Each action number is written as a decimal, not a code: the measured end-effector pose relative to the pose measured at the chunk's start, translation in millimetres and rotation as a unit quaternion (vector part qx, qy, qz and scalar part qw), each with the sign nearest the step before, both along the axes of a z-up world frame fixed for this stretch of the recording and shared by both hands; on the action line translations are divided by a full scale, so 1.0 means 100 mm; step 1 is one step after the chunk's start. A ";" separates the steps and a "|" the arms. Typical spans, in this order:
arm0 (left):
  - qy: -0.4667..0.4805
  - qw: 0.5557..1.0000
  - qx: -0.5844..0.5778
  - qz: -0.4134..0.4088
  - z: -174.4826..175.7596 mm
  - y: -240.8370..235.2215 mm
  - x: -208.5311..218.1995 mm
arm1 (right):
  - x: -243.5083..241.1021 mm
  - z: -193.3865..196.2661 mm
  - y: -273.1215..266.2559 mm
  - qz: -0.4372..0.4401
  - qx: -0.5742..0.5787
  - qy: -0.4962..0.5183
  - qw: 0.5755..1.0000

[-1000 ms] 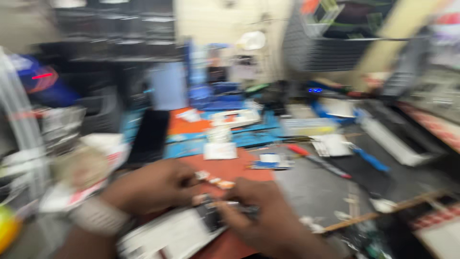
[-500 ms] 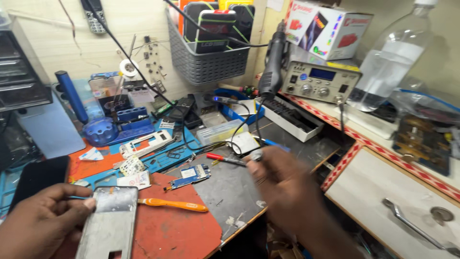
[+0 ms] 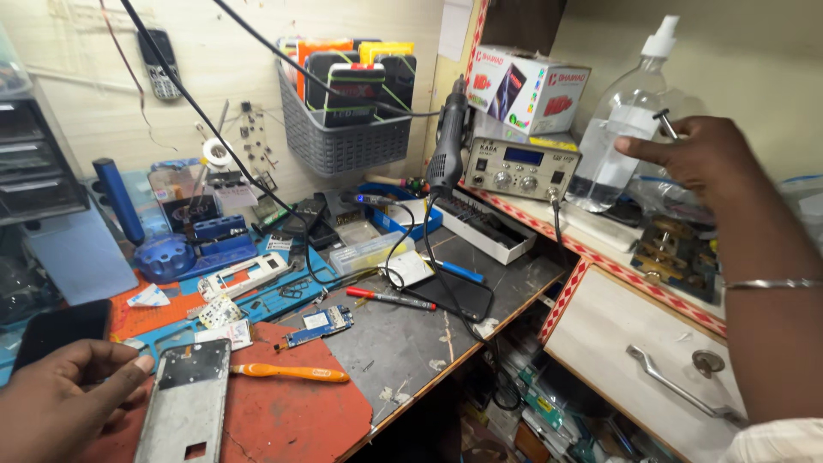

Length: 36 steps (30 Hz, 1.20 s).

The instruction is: The person disassembles a smartphone using a screwdriver and a toothbrush. They remove the back cover, unscrew internal components, and clean the device's interior. The person then reassembles the phone, securing the back cover and tightening screws.

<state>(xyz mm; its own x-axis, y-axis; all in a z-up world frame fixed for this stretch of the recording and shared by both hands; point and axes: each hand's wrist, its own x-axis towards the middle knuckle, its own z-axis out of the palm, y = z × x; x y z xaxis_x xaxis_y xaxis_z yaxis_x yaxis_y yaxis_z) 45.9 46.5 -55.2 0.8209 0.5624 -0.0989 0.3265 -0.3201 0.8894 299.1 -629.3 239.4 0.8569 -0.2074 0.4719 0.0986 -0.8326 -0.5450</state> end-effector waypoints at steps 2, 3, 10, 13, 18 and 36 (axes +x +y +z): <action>0.024 1.000 0.002 -0.016 0.07 0.00 0.00 | 0.17 -0.05 -0.01 0.087 0.100 -0.024 0.991; 0.032 0.999 0.000 -0.022 0.10 -0.02 0.00 | 0.23 -0.09 0.00 0.131 0.150 -0.035 0.979; 0.031 0.999 -0.015 -0.032 0.24 -0.08 -0.08 | 0.49 -0.13 0.12 0.070 0.133 -0.073 0.986; 0.059 0.998 0.030 -0.020 0.26 -0.10 -0.10 | 0.47 -0.14 0.09 0.033 0.085 -0.125 0.988; 0.073 0.997 0.010 -0.024 0.28 -0.12 -0.10 | 0.29 0.07 0.15 0.070 0.094 -0.246 0.962; 0.118 0.992 0.049 -0.019 0.21 -0.08 -0.02 | 0.58 0.39 0.59 0.127 0.136 -0.137 0.973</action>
